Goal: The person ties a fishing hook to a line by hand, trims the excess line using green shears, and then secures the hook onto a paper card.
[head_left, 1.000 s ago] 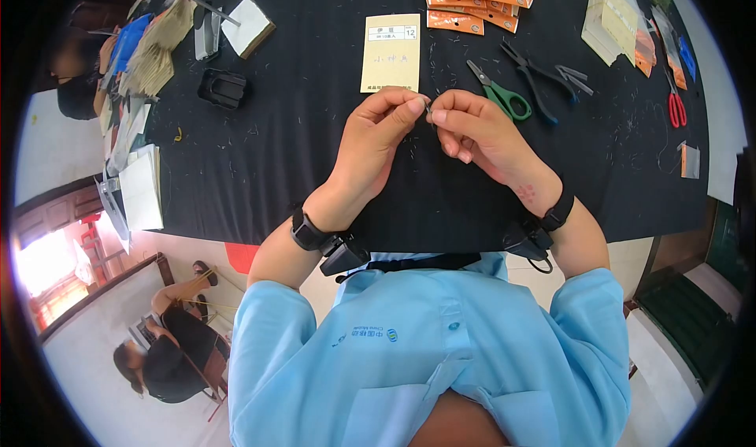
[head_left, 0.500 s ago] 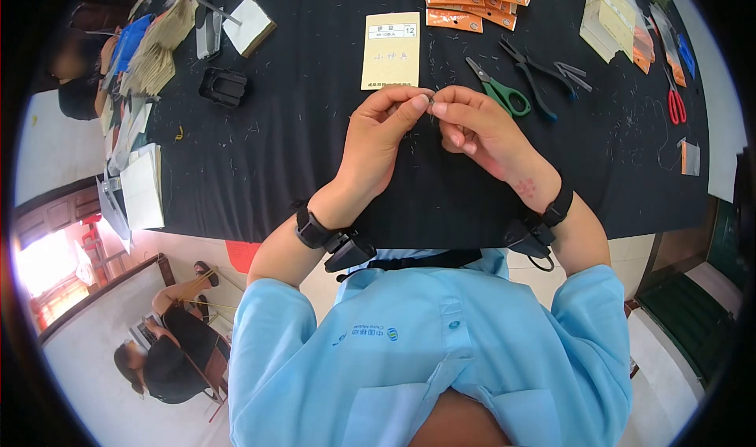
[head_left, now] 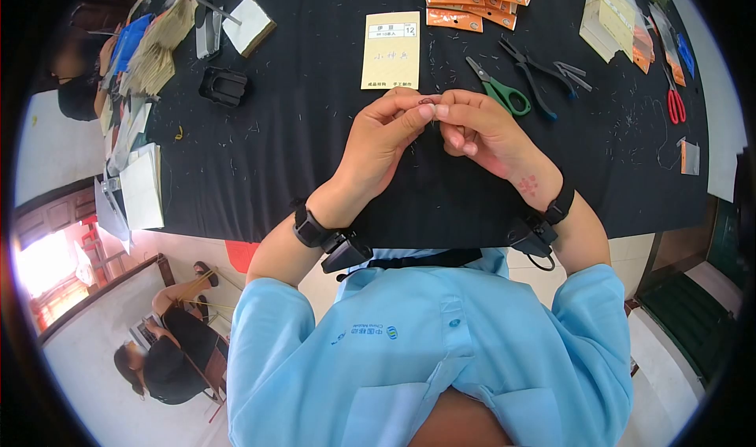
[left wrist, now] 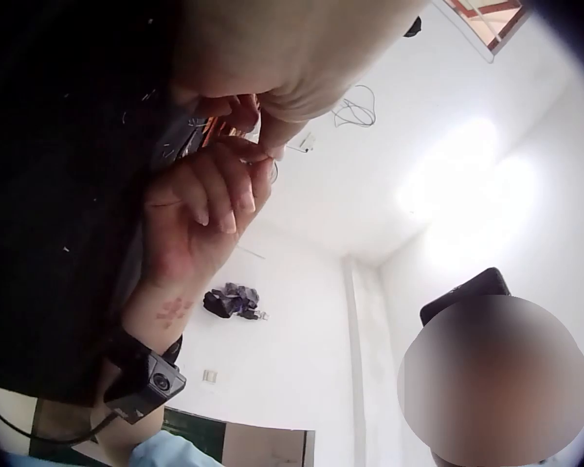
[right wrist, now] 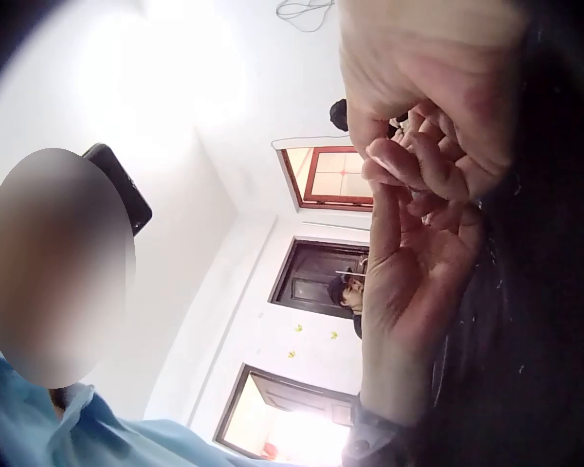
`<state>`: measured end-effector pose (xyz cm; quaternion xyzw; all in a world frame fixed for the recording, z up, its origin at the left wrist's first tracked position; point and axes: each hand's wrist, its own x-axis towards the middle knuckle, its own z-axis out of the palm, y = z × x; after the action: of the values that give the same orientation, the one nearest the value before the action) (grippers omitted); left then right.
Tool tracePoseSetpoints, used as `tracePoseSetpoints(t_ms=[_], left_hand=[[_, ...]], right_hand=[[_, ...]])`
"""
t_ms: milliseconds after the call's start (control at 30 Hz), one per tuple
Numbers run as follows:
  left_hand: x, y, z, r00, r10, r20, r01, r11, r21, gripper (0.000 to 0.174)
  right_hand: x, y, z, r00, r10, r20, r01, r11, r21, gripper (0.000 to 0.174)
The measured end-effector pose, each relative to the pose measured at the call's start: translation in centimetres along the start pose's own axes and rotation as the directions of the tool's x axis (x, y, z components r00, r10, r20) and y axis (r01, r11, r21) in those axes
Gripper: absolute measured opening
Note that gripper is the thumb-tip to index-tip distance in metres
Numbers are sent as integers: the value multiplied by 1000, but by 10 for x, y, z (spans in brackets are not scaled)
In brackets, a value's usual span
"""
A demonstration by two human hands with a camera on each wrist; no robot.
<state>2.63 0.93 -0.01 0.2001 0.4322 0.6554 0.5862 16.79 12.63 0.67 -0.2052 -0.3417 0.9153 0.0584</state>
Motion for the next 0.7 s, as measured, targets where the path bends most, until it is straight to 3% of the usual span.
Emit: tracePoseSetpoints(t_ms=[267, 367, 567, 667, 700], left_hand=[[0, -1, -1, 999, -19, 30, 19, 1000, -24, 17], [-1, 2, 4, 999, -50, -10, 49, 995, -84, 13], [0, 4, -1, 992, -87, 89, 98, 987, -127, 15], [1, 1, 1, 1000, -2, -19, -1, 990, -140, 15], [2, 1, -2, 1000, 16, 11, -15, 996, -85, 15]], right_hand=[[0, 0, -1, 998, 49, 35, -49, 999, 6, 18], [0, -2, 4, 999, 51, -1, -51, 997, -58, 18], [-3, -3, 12, 999, 18, -31, -24, 976, -217, 26], [-6, -7, 15, 986, -104, -129, 60, 951, -303, 26], [-6, -7, 14, 949, -269, -165, 166, 869, -465, 22]])
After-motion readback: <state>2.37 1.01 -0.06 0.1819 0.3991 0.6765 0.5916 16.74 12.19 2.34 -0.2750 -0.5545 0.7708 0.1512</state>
